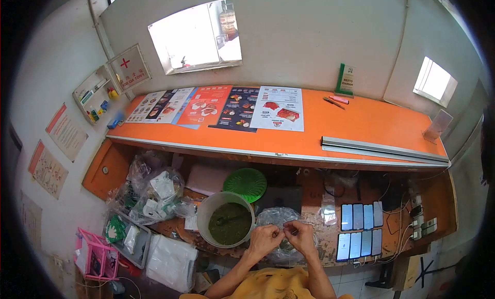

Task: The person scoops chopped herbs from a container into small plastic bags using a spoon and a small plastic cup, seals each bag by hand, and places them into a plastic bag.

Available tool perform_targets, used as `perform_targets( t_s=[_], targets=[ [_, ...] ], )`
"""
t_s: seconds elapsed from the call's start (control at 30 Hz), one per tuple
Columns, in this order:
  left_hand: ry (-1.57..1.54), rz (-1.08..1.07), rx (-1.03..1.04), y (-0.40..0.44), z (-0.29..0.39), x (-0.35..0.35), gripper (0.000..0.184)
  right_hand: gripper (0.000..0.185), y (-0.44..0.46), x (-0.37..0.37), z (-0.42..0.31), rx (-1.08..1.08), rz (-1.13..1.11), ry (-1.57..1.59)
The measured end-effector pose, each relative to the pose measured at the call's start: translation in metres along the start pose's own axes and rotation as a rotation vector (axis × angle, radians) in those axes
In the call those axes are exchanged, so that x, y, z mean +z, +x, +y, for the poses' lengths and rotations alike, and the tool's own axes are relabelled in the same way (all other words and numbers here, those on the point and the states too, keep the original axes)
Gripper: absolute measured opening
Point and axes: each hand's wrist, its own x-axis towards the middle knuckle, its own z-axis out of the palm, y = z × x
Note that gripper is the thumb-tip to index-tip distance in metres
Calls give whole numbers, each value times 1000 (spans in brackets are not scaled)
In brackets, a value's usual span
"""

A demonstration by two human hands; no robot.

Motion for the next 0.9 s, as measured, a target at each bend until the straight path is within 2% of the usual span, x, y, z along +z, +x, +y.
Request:
perform_targets(
  t_s=[0.07, 0.1, 0.13, 0.17, 0.23, 0.3, 0.37, 0.47, 0.6, 0.67, 0.77, 0.87, 0.9],
  targets=[
    [-99, -89, -69, 1, 6, -15, 17, 9, 5, -5, 14, 113, 21, 99],
    [-185, 15, -13, 4, -1, -17, 19, 9, 6, -7, 18, 172, 27, 149],
    [-270, 115, 39, 7, -13, -15, 24, 8, 13, -19, -5, 288, 33, 417],
    [-354, 207, 86, 7, -20, -13, 32, 8, 21, -22, -14, 270, 12, 472],
    [-799, 201, -46, 13, -14, -15, 57, 8, 25, -30, -26, 266, -15, 575],
    [-1230, -8, -220, 17, 5, -34, 63, 14, 29, -25, -26, 183, -87, 514],
    [-1038, 26, -163, 18, -13, -37, 52, 21, 37, -27, -46, 271, -93, 563],
    [-879, 117, -73, 17, -9, -47, 40, 20, 40, -21, -56, 286, -15, 757],
    [-819, 169, -67, 15, -11, -48, 38, 19, 39, -14, -50, 280, 3, 813],
    [-708, 175, -47, 13, -16, -46, 42, 15, 38, -12, -44, 269, -70, 728],
    [-428, 194, 10, 7, -23, -51, 57, 22, 43, -24, -55, 333, -298, 441],
    [-145, 159, 177, 1, -10, -71, 76, 40, 44, -21, -57, 209, -374, 241],
    [-53, 140, 242, -3, -5, -79, 82, 41, 44, -18, -57, 171, -397, 192]
  ],
)
